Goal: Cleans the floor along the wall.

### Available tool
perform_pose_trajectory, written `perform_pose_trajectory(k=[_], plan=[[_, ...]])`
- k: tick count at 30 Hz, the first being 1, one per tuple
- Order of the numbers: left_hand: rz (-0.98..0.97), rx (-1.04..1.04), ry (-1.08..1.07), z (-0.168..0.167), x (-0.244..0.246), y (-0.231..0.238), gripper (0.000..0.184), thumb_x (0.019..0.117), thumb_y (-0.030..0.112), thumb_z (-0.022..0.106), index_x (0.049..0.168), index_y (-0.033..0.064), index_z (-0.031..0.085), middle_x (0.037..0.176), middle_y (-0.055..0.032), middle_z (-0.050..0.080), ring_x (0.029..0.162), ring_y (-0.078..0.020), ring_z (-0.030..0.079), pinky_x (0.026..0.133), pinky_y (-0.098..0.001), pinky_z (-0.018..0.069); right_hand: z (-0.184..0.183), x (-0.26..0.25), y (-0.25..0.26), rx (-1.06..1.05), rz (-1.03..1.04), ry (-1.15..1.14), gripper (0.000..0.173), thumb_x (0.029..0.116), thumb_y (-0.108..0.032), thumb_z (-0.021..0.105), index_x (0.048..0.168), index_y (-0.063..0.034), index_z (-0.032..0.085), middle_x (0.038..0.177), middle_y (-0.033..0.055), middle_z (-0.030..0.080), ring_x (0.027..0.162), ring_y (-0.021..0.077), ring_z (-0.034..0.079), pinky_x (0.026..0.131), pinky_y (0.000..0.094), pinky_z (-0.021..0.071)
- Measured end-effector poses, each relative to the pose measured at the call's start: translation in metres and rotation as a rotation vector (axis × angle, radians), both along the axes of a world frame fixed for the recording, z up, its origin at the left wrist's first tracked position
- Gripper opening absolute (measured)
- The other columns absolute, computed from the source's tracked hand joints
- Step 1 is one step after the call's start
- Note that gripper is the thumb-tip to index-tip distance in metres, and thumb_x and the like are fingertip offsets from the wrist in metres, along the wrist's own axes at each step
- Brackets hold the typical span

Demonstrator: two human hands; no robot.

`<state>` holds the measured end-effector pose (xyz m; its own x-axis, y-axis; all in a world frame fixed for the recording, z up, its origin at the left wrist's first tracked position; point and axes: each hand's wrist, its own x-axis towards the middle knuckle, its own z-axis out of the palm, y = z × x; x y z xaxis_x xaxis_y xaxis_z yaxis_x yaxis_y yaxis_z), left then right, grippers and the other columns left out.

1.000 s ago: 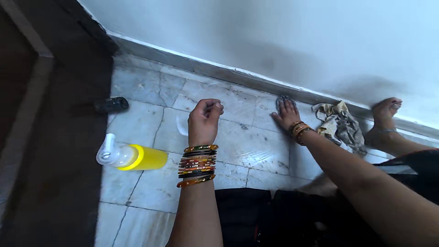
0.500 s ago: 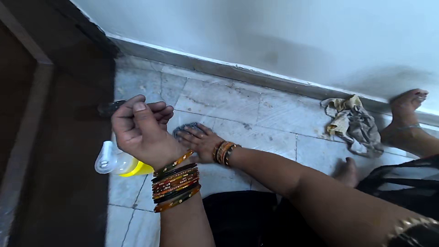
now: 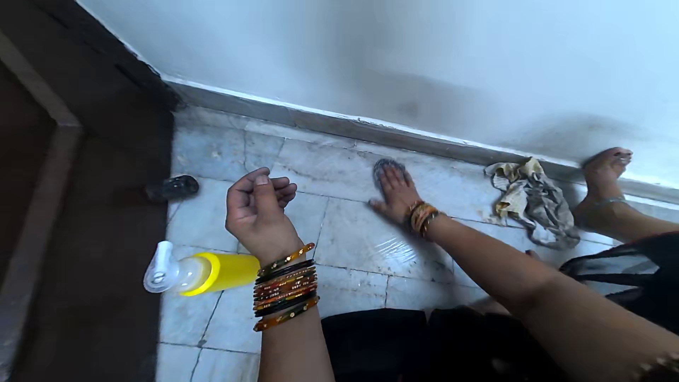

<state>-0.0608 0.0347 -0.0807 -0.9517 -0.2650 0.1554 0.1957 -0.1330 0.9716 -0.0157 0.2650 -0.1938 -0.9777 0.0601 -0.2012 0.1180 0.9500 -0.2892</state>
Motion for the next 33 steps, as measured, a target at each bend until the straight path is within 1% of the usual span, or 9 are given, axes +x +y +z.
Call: perform_pose_trajectory(k=[4, 6, 11, 15, 19, 23, 28, 30, 33], plan=[[-0.038, -0.022, -0.004, -0.002, 0.003, 0.004, 0.012, 0.1083, 0.011, 0.049, 0.113, 0.0079, 0.059, 0.083, 0.0068, 0.071, 0.072, -0.0059, 0.072, 0.071, -0.0232, 0.0625, 0.005, 0.016, -0.025, -0.066, 0.243, -0.049, 0.086, 0.0998, -0.065, 0.048, 0.162, -0.0079, 0.032, 0.172, 0.0111, 0.021, 0.160, 0.0298, 0.015, 0.128, 0.0583, 0.0070], [-0.051, -0.028, -0.010, -0.001, 0.006, 0.006, 0.012, 0.1081, 0.010, 0.049, 0.113, 0.0071, 0.059, 0.083, 0.0066, 0.071, 0.072, -0.0055, 0.072, 0.072, -0.0227, 0.0622, 0.003, -0.017, -0.008, -0.071, 0.172, -0.038, 0.082, 0.1023, -0.062, 0.047, 0.161, -0.0070, 0.033, 0.171, 0.0131, 0.023, 0.159, 0.0322, 0.018, 0.128, 0.0594, 0.0094], [-0.038, -0.025, -0.029, 0.003, 0.005, 0.004, 0.013, 0.1081, 0.011, 0.049, 0.113, 0.0073, 0.060, 0.084, 0.0060, 0.071, 0.072, -0.0058, 0.072, 0.071, -0.0223, 0.0618, 0.021, -0.092, 0.012, -0.026, -0.023, -0.142, 0.085, 0.1032, -0.068, 0.035, 0.160, -0.0047, 0.035, 0.170, 0.0157, 0.024, 0.158, 0.0357, 0.022, 0.126, 0.0606, 0.0167], [-0.045, 0.006, -0.054, 0.002, 0.001, 0.010, 0.012, 0.1074, 0.010, 0.050, 0.112, 0.0063, 0.060, 0.083, 0.0052, 0.070, 0.072, -0.0057, 0.071, 0.071, -0.0227, 0.0617, 0.019, -0.052, -0.020, -0.045, 0.130, -0.095, 0.089, 0.0988, -0.069, 0.047, 0.160, -0.0049, 0.035, 0.169, 0.0169, 0.027, 0.157, 0.0359, 0.024, 0.127, 0.0590, 0.0140], [-0.090, -0.023, -0.091, -0.004, 0.006, 0.015, 0.014, 0.1074, 0.012, 0.050, 0.114, 0.0055, 0.061, 0.084, 0.0037, 0.071, 0.073, -0.0068, 0.071, 0.072, -0.0237, 0.0618, 0.013, -0.008, -0.036, -0.061, 0.299, -0.084, 0.087, 0.1001, -0.069, 0.043, 0.160, -0.0066, 0.035, 0.170, 0.0128, 0.026, 0.158, 0.0311, 0.023, 0.129, 0.0534, 0.0141], [-0.122, -0.026, -0.104, -0.005, 0.007, 0.015, 0.014, 0.1075, 0.013, 0.051, 0.114, 0.0059, 0.061, 0.086, 0.0047, 0.070, 0.074, -0.0059, 0.071, 0.074, -0.0230, 0.0613, 0.001, -0.043, -0.013, -0.076, 0.145, 0.003, 0.084, 0.1013, -0.063, 0.048, 0.159, -0.0041, 0.036, 0.168, 0.0174, 0.030, 0.156, 0.0355, 0.027, 0.127, 0.0560, 0.0161], [-0.103, -0.026, -0.149, -0.004, 0.006, 0.013, 0.014, 0.1071, 0.011, 0.052, 0.114, 0.0046, 0.062, 0.085, 0.0037, 0.069, 0.073, -0.0053, 0.070, 0.072, -0.0222, 0.0607, 0.021, -0.114, -0.001, 0.011, 0.069, -0.110, 0.088, 0.1015, -0.069, 0.040, 0.159, -0.0022, 0.035, 0.168, 0.0184, 0.028, 0.156, 0.0367, 0.026, 0.126, 0.0572, 0.0205], [-0.103, -0.024, -0.172, -0.005, 0.007, 0.014, 0.014, 0.1073, 0.012, 0.052, 0.114, 0.0045, 0.062, 0.086, 0.0032, 0.070, 0.073, -0.0055, 0.070, 0.072, -0.0224, 0.0608, 0.025, -0.112, -0.002, -0.001, 0.076, -0.128, 0.086, 0.1026, -0.067, 0.040, 0.158, -0.0014, 0.036, 0.167, 0.0192, 0.030, 0.156, 0.0371, 0.027, 0.125, 0.0574, 0.0212], [-0.113, -0.010, -0.195, -0.004, 0.008, 0.014, 0.015, 0.1073, 0.013, 0.053, 0.114, 0.0042, 0.062, 0.087, 0.0017, 0.070, 0.074, -0.0065, 0.070, 0.073, -0.0230, 0.0607, 0.019, -0.069, -0.002, -0.019, 0.125, -0.058, 0.082, 0.1029, -0.064, 0.043, 0.157, -0.0025, 0.040, 0.166, 0.0184, 0.033, 0.155, 0.0362, 0.029, 0.126, 0.0558, 0.0207]])
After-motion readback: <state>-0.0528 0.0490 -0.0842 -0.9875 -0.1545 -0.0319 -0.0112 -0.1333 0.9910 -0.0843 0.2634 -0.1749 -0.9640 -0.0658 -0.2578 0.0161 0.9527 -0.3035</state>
